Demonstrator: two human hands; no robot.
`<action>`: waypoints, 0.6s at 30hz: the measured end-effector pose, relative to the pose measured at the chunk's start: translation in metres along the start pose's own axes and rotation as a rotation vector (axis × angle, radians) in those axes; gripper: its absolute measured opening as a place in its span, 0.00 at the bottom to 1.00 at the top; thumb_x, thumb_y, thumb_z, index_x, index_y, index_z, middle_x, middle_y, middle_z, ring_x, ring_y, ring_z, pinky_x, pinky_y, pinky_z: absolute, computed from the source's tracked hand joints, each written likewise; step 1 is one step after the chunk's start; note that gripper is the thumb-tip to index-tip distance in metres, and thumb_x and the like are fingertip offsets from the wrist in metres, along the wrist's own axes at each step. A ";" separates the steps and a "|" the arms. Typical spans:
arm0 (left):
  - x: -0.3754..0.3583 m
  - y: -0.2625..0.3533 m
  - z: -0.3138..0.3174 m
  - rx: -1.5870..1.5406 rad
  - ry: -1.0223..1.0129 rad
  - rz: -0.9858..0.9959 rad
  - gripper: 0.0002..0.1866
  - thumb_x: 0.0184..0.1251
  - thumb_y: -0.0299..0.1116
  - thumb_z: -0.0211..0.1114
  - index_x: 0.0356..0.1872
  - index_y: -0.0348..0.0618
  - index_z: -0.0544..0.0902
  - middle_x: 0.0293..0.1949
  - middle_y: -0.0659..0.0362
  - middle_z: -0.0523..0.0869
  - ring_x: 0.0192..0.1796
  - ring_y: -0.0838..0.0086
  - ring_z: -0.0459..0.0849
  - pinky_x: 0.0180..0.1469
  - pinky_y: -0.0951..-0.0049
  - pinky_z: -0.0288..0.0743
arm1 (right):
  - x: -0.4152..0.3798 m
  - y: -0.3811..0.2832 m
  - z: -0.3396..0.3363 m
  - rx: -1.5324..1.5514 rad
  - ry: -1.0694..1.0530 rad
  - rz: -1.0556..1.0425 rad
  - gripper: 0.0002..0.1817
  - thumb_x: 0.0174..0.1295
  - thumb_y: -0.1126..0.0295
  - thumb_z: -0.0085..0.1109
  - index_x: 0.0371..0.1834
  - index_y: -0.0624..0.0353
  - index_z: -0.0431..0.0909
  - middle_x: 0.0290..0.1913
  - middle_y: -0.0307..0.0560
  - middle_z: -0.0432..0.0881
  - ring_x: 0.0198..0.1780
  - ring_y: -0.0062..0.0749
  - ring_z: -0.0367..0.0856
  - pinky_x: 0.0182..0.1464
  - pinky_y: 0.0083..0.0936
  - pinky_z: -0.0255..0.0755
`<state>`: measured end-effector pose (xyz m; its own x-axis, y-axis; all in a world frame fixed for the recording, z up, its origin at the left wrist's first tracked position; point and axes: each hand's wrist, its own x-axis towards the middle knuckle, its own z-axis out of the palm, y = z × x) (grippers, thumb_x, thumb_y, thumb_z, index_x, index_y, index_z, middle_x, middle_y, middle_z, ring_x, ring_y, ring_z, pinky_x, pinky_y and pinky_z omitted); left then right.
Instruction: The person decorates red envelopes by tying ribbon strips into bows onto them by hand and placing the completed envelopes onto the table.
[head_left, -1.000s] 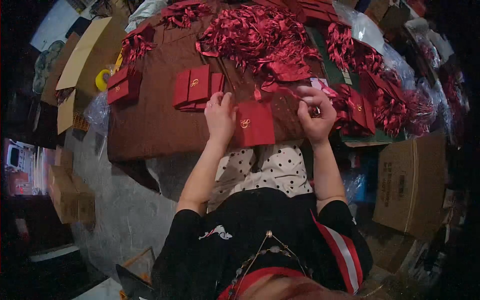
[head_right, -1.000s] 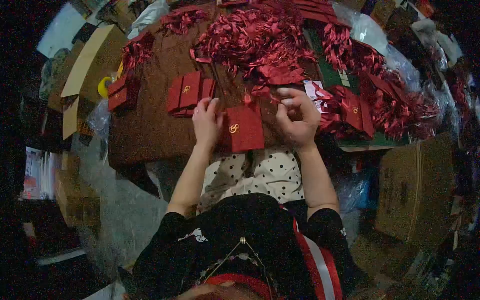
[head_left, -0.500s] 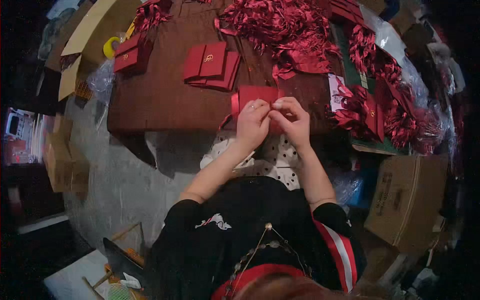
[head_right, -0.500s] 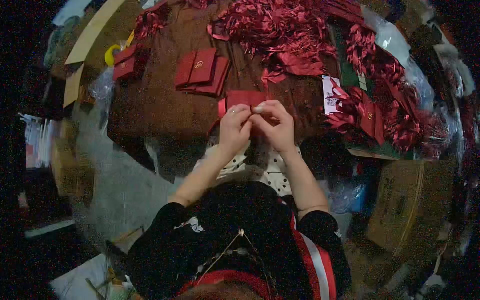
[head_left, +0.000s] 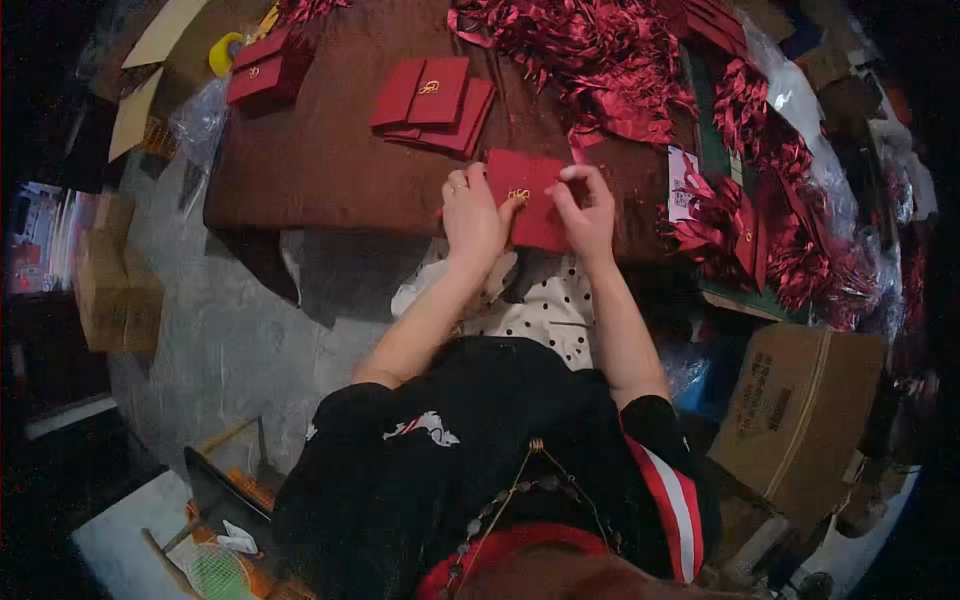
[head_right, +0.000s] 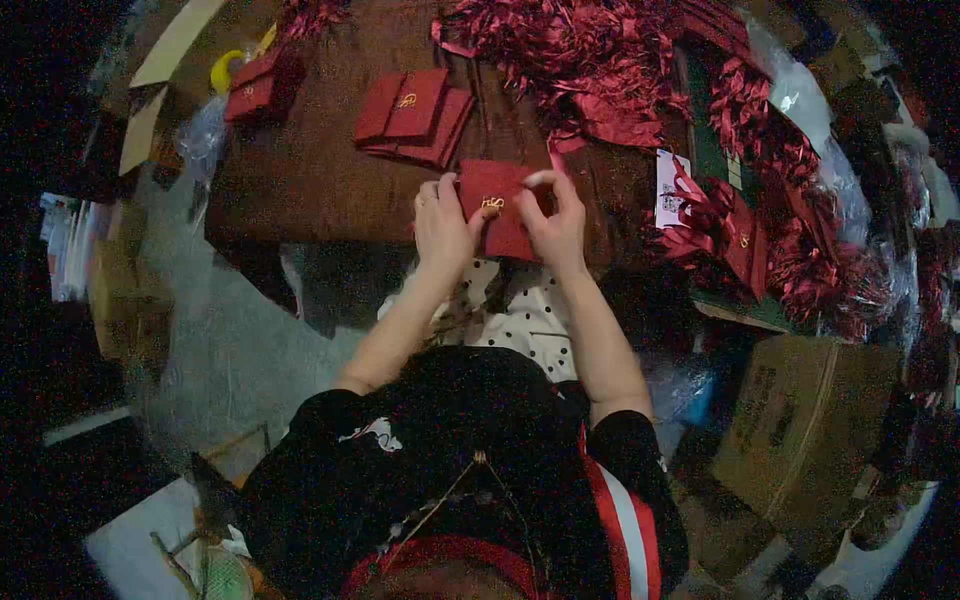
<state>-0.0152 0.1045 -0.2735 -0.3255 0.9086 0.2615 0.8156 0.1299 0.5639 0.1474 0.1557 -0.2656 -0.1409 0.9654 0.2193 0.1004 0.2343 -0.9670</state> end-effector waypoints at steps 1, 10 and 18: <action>0.002 -0.006 0.002 -0.002 -0.014 -0.023 0.36 0.57 0.34 0.77 0.65 0.37 0.70 0.53 0.41 0.76 0.56 0.43 0.75 0.56 0.51 0.73 | 0.004 0.004 0.008 -0.001 -0.017 0.005 0.09 0.66 0.71 0.63 0.45 0.61 0.78 0.42 0.40 0.83 0.46 0.23 0.80 0.51 0.24 0.73; 0.009 -0.022 0.008 -0.304 0.060 -0.091 0.27 0.54 0.34 0.80 0.54 0.43 0.78 0.41 0.54 0.81 0.44 0.57 0.82 0.47 0.59 0.76 | 0.022 0.014 0.041 -0.416 -0.094 -0.249 0.08 0.69 0.65 0.63 0.46 0.54 0.81 0.41 0.45 0.81 0.36 0.39 0.84 0.37 0.35 0.76; 0.013 -0.023 0.007 -0.475 0.026 -0.084 0.28 0.54 0.28 0.77 0.59 0.42 0.80 0.50 0.53 0.86 0.51 0.61 0.84 0.55 0.63 0.77 | 0.028 0.012 0.042 -0.548 -0.103 -0.517 0.05 0.63 0.70 0.65 0.40 0.55 0.81 0.40 0.46 0.80 0.41 0.44 0.84 0.38 0.38 0.79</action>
<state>-0.0349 0.1160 -0.2889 -0.3975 0.8917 0.2162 0.4791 0.0007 0.8778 0.1028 0.1809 -0.2766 -0.3917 0.7081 0.5875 0.4679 0.7031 -0.5355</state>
